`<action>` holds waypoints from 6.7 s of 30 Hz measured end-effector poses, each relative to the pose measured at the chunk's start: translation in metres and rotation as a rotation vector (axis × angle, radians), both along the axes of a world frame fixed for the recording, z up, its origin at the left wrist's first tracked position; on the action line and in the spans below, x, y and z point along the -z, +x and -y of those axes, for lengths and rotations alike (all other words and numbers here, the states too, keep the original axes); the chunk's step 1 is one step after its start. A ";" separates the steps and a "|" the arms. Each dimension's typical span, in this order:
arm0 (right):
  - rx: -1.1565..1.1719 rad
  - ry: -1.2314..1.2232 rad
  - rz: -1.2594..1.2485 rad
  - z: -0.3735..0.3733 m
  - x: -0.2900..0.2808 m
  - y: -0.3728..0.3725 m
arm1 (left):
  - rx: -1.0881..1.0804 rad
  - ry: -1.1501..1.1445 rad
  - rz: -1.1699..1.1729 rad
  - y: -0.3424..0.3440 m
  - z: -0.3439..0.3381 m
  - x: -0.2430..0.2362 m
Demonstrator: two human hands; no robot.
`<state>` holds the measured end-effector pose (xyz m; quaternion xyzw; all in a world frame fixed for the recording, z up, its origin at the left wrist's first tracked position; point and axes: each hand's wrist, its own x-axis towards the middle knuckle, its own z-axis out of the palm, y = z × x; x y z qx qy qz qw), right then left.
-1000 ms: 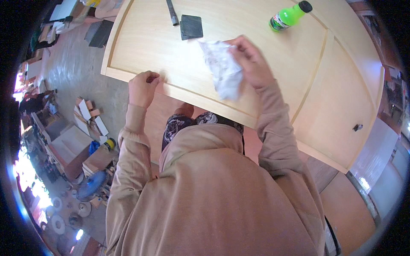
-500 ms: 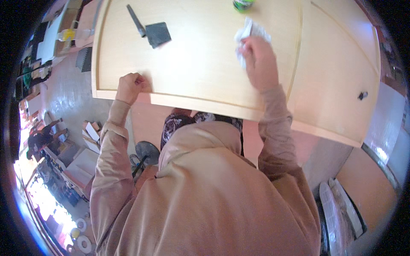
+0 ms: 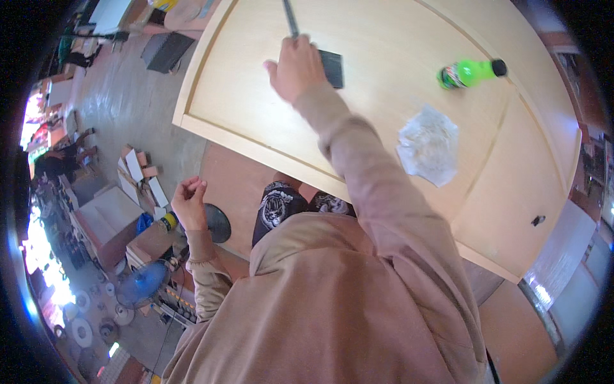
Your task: The person applies a liquid from a green bottle to a light-colored wooden panel, wipes the surface with a white cloth, and then uses a metal scraper to smooth the edges and surface. The person repeatedly scrapes and wipes the panel throughout the clip.
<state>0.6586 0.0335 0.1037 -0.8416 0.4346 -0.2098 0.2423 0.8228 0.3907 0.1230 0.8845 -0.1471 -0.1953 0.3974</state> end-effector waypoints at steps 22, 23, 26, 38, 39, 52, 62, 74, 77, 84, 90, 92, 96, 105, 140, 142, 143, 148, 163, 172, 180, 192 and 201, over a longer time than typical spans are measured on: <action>0.001 0.517 0.073 0.008 -0.024 -0.101 | 0.007 0.178 0.396 0.077 -0.054 0.104; -0.043 0.647 0.107 -0.002 -0.033 -0.128 | -0.009 0.164 0.388 0.081 -0.064 0.107; -0.126 0.662 -0.025 -0.054 -0.050 -0.206 | -0.101 0.291 0.254 0.083 -0.089 0.117; -0.200 0.659 -0.004 -0.110 -0.005 -0.221 | 0.099 0.040 0.157 -0.126 0.014 0.067; -0.252 0.647 -0.006 -0.112 -0.002 -0.219 | 0.040 0.032 0.090 -0.136 0.027 0.058; -0.317 0.847 -0.094 -0.113 -0.001 -0.184 | -0.148 -0.172 -0.008 -0.155 0.051 0.057; -0.604 0.809 0.020 -0.104 -0.013 -0.163 | -0.223 -0.414 -0.877 -0.158 0.069 0.001; -0.556 0.753 -0.093 -0.099 -0.001 -0.160 | -0.302 -0.158 -0.070 -0.114 0.046 0.039; -0.529 0.843 -0.101 -0.096 0.001 -0.159 | 0.221 0.040 0.383 -0.133 0.048 0.041; -0.602 0.847 -0.179 -0.090 0.008 -0.156 | 0.673 0.100 0.041 -0.133 0.064 0.034; -0.633 0.898 -0.191 -0.093 0.013 -0.155 | 0.774 0.173 0.071 -0.119 0.072 0.037; -0.633 0.925 -0.197 -0.092 0.014 -0.154 | 0.764 0.144 0.059 -0.117 0.072 0.039; -0.638 0.957 -0.188 -0.090 0.016 -0.152 | 0.755 0.122 0.063 -0.116 0.071 0.042; -0.591 0.966 -0.160 -0.091 0.016 -0.137 | 0.744 0.145 0.006 -0.109 0.071 0.039; -0.595 1.015 -0.185 -0.101 0.012 -0.055 | 0.742 0.215 -0.049 -0.024 0.078 0.025; -0.586 1.020 -0.172 -0.102 0.013 -0.048 | 0.734 0.204 -0.040 -0.018 0.079 0.026; -0.581 1.023 -0.165 -0.103 0.013 -0.044 | 0.734 0.201 -0.033 -0.015 0.079 0.026; -0.544 0.983 -0.184 -0.104 0.012 -0.029 | 0.740 0.203 -0.025 -0.001 0.078 0.028; -0.557 0.995 -0.180 -0.107 0.011 0.003 | 0.718 0.229 -0.053 0.033 0.079 0.026; -0.505 0.975 -0.136 -0.108 0.011 0.039 | 0.725 0.270 -0.057 0.066 0.084 0.021; -0.543 1.016 -0.154 -0.105 0.013 0.070 | 0.700 0.256 -0.029 0.096 0.082 0.026; -0.535 1.038 -0.150 -0.104 0.014 0.121 | 0.681 0.225 -0.066 0.146 0.080 0.028; -0.514 0.942 -0.137 -0.104 0.015 0.162 | 0.631 0.229 -0.053 0.179 0.082 0.029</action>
